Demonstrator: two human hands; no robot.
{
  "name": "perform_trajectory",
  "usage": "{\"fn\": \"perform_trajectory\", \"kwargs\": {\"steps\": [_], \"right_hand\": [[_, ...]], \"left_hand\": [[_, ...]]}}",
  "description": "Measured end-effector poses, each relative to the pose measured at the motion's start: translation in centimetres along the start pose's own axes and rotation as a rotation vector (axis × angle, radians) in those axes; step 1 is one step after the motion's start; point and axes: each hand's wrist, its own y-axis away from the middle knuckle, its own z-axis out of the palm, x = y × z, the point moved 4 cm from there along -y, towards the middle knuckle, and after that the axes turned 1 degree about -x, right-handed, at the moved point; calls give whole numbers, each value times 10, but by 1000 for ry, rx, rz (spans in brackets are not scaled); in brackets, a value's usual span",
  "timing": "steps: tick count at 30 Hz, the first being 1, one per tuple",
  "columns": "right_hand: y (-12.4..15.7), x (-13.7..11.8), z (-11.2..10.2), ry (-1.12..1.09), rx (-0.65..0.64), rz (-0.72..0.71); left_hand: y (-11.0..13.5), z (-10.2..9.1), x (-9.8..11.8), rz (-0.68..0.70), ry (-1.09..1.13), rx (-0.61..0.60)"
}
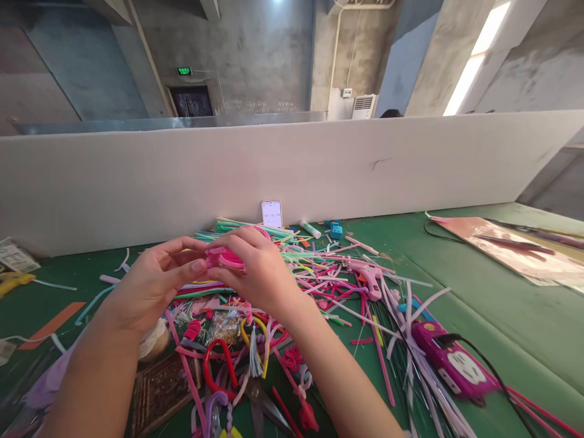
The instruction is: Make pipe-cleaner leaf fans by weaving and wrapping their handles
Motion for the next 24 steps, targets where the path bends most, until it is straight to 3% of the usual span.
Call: {"fn": "perform_trajectory", "kwargs": {"steps": [8,16,24], "right_hand": [[1,4,10,177,-20,-113],[1,4,8,236,-48,-77],[2,3,6,223,83,-87]], "left_hand": [[-8,-3,-14,-79,-10,-87],[-12,-1,-14,-41,98,47],[-11,3,-12,56,117,105]]}}
